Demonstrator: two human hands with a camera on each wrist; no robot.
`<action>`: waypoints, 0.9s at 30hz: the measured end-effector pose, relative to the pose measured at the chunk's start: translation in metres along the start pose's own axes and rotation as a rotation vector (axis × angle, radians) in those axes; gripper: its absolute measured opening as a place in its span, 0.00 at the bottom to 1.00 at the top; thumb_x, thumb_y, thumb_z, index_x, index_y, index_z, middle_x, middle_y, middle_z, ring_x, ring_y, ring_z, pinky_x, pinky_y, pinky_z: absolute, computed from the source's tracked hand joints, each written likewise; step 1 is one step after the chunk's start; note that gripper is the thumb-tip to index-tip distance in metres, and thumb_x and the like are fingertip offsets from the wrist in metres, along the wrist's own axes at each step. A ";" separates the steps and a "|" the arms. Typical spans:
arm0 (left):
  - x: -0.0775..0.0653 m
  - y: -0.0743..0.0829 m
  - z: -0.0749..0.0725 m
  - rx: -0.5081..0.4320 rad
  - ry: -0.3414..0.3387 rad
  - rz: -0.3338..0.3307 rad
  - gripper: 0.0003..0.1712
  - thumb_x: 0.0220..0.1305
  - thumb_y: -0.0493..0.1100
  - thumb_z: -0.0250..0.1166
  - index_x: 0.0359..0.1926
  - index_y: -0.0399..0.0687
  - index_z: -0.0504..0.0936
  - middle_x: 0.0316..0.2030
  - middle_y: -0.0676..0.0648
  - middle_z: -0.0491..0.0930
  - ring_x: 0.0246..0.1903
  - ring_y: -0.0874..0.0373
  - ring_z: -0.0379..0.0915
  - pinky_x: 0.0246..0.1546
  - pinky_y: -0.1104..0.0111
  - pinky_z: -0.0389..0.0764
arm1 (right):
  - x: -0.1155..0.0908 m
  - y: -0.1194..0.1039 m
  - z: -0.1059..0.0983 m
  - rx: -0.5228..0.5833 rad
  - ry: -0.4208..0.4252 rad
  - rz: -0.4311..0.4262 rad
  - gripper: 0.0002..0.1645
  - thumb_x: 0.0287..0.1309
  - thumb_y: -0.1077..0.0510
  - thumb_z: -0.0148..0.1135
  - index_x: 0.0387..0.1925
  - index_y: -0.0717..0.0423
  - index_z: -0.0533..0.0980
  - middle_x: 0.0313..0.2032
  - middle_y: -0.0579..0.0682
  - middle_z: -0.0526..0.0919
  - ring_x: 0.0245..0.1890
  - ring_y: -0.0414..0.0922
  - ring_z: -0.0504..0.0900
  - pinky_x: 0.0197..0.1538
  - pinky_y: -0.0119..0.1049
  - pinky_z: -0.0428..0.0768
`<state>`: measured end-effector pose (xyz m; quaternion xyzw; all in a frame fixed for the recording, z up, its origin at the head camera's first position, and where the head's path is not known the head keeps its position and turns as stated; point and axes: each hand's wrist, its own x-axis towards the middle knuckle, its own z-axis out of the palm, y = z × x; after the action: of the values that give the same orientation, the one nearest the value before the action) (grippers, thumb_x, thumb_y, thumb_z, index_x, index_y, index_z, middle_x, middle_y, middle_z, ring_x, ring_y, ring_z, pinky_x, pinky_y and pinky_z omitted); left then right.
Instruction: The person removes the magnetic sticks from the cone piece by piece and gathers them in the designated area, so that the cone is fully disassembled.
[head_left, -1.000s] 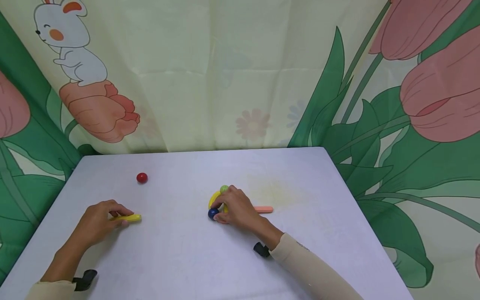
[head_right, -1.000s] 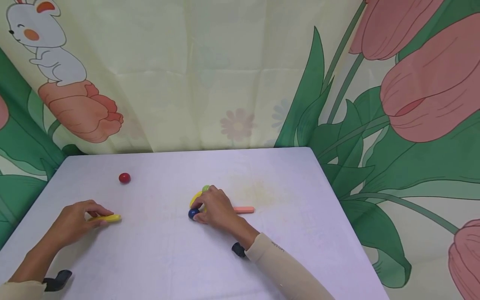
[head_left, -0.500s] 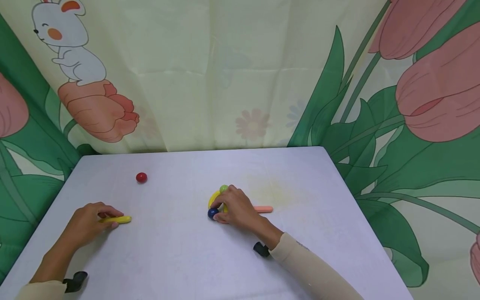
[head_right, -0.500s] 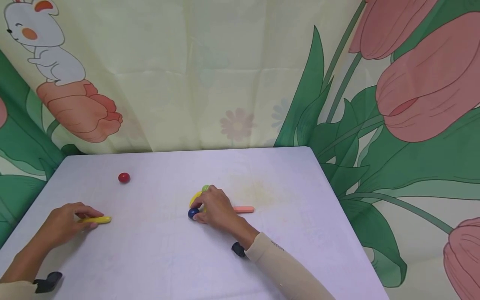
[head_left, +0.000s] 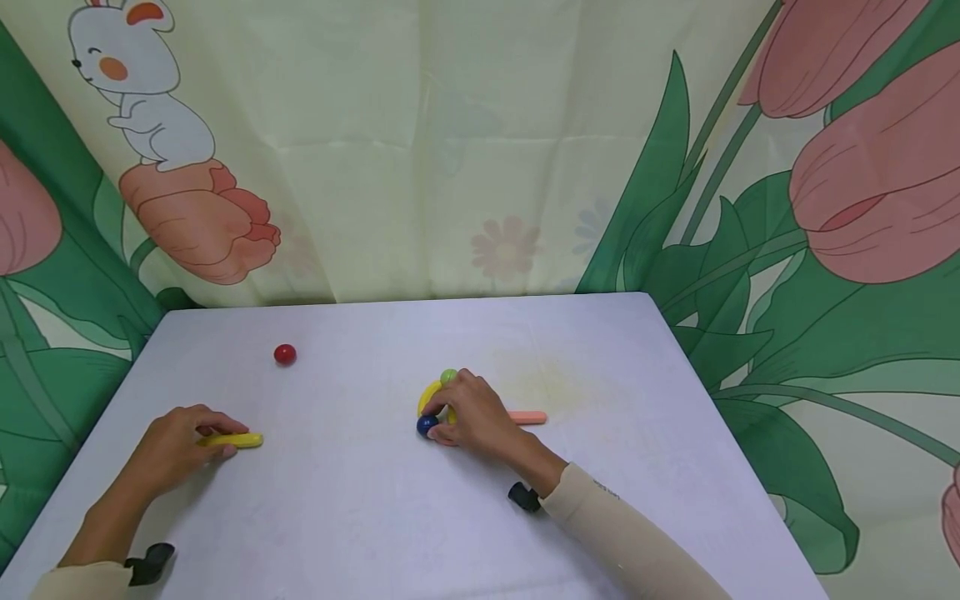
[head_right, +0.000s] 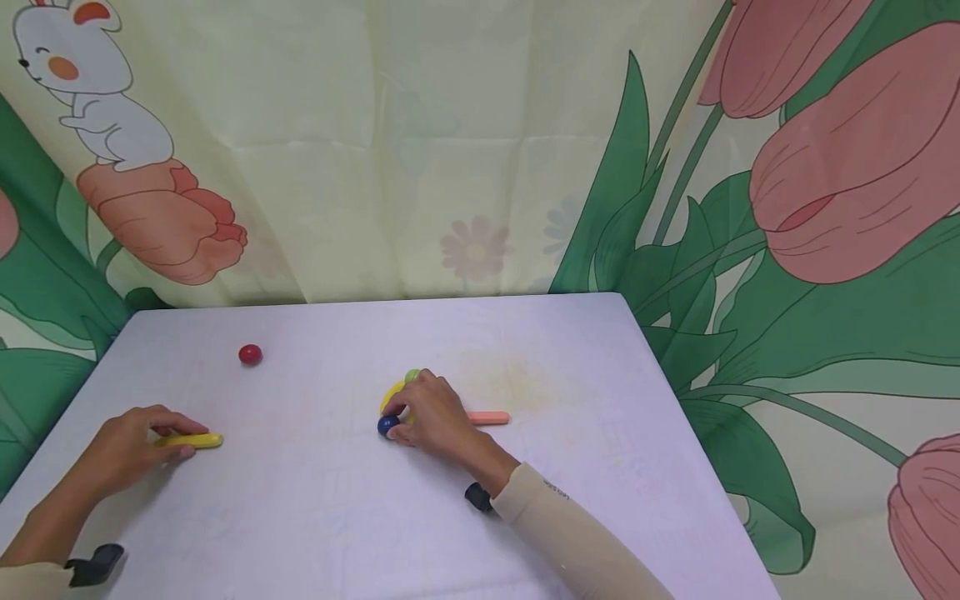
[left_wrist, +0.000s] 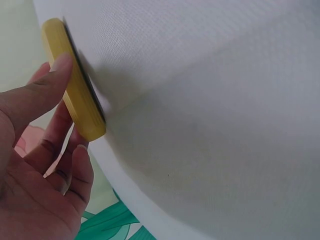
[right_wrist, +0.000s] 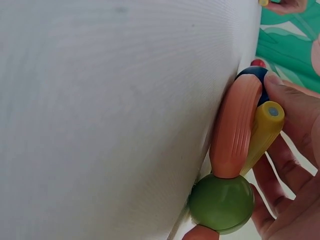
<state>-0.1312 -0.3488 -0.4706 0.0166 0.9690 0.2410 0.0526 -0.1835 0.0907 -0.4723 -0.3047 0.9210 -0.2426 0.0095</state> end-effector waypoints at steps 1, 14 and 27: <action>0.000 0.000 0.000 0.000 -0.002 0.000 0.14 0.56 0.34 0.81 0.44 0.45 0.92 0.44 0.38 0.87 0.46 0.42 0.79 0.34 0.73 0.76 | 0.000 0.000 0.000 0.002 -0.001 0.002 0.13 0.54 0.51 0.83 0.43 0.41 0.92 0.43 0.36 0.91 0.45 0.39 0.73 0.51 0.36 0.74; 0.003 0.013 -0.002 0.018 -0.021 0.005 0.20 0.56 0.40 0.82 0.51 0.47 0.91 0.48 0.36 0.88 0.50 0.37 0.75 0.44 0.43 0.84 | 0.000 0.001 -0.001 0.018 0.008 -0.012 0.15 0.53 0.52 0.84 0.43 0.42 0.92 0.41 0.36 0.91 0.46 0.40 0.74 0.54 0.38 0.75; 0.007 0.067 0.011 -0.004 0.062 0.118 0.20 0.57 0.41 0.82 0.51 0.53 0.91 0.50 0.40 0.87 0.51 0.40 0.75 0.46 0.42 0.80 | 0.003 0.007 -0.009 0.119 0.049 -0.013 0.15 0.55 0.52 0.83 0.45 0.46 0.92 0.40 0.40 0.93 0.41 0.40 0.73 0.49 0.37 0.74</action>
<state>-0.1364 -0.2845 -0.4492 0.0660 0.9670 0.2458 0.0083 -0.1910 0.0979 -0.4667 -0.3035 0.9029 -0.3043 0.0037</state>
